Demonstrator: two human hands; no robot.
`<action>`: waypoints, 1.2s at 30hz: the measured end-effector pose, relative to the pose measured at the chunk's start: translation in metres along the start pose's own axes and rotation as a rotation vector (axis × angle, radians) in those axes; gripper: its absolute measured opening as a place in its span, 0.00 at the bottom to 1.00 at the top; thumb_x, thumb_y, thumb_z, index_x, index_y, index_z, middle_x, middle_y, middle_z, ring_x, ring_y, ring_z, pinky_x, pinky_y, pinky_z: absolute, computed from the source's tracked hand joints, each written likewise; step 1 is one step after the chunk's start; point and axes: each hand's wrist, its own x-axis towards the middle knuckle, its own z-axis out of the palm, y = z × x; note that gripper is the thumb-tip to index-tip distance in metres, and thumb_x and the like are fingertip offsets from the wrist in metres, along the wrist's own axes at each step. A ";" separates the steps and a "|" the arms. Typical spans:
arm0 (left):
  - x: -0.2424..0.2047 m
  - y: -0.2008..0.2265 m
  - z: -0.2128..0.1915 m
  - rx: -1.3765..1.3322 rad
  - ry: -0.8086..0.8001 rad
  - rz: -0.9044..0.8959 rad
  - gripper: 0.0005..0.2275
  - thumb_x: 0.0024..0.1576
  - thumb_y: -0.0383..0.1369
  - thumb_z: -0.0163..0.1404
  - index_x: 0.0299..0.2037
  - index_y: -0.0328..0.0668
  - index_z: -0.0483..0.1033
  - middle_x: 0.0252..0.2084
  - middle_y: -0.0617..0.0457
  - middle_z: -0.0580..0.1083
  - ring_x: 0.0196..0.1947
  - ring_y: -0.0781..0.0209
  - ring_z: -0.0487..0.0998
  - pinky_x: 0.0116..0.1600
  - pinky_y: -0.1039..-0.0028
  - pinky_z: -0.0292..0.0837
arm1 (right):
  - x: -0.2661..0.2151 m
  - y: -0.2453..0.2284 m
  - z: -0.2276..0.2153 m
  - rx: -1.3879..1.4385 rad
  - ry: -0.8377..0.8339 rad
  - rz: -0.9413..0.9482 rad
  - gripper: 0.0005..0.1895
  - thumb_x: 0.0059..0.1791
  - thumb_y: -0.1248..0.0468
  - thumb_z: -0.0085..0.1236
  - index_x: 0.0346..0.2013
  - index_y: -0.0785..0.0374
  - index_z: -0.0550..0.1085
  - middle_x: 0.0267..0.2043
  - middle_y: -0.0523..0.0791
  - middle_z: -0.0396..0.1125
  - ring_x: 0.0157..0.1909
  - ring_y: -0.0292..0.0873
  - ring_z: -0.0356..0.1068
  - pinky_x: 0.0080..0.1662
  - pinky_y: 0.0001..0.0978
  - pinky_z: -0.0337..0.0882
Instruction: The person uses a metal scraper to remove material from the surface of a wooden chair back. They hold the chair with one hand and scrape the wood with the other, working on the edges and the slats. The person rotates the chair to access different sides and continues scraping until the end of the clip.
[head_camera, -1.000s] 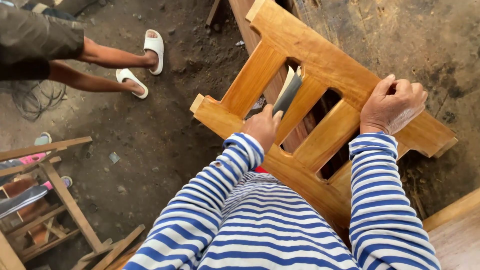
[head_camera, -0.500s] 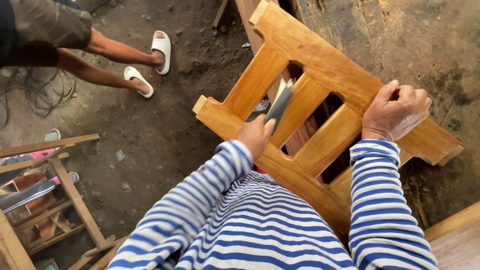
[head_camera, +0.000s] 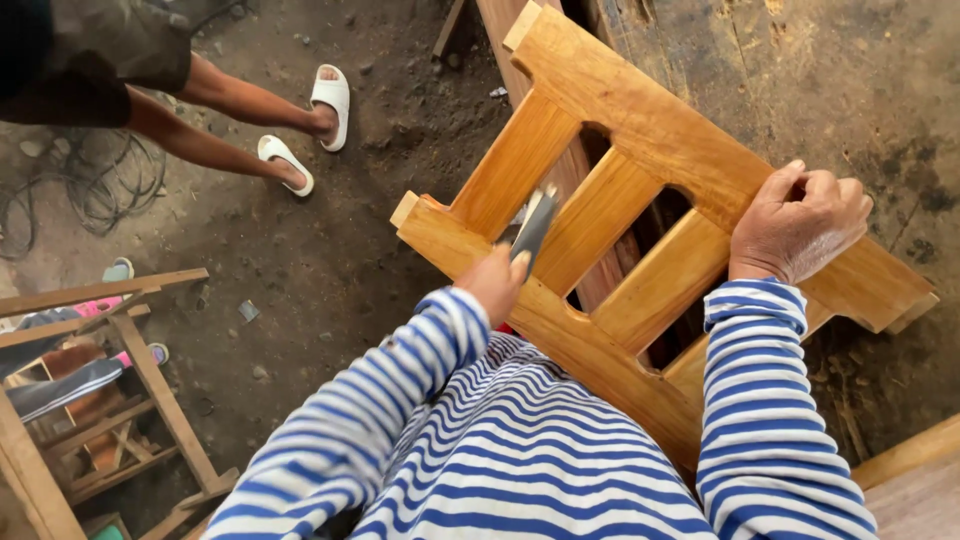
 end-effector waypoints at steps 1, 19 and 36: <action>0.009 0.008 0.001 -0.011 0.011 0.028 0.20 0.65 0.48 0.34 0.39 0.37 0.67 0.40 0.29 0.75 0.42 0.26 0.74 0.45 0.44 0.63 | -0.001 0.000 0.001 0.005 0.005 -0.007 0.14 0.51 0.65 0.64 0.24 0.62 0.70 0.33 0.52 0.68 0.36 0.59 0.64 0.34 0.53 0.60; 0.049 0.026 0.006 -0.093 0.011 0.046 0.22 0.63 0.50 0.34 0.41 0.38 0.73 0.42 0.33 0.77 0.44 0.29 0.75 0.48 0.47 0.65 | -0.003 0.002 0.002 0.001 0.001 0.007 0.13 0.51 0.66 0.65 0.24 0.61 0.71 0.32 0.51 0.68 0.35 0.58 0.64 0.37 0.52 0.62; 0.024 0.017 0.000 -0.095 -0.043 0.036 0.20 0.66 0.47 0.35 0.42 0.37 0.71 0.43 0.33 0.77 0.44 0.32 0.76 0.49 0.48 0.66 | -0.002 -0.003 -0.002 -0.001 -0.026 0.050 0.16 0.53 0.65 0.63 0.24 0.61 0.69 0.32 0.51 0.66 0.37 0.57 0.63 0.37 0.51 0.62</action>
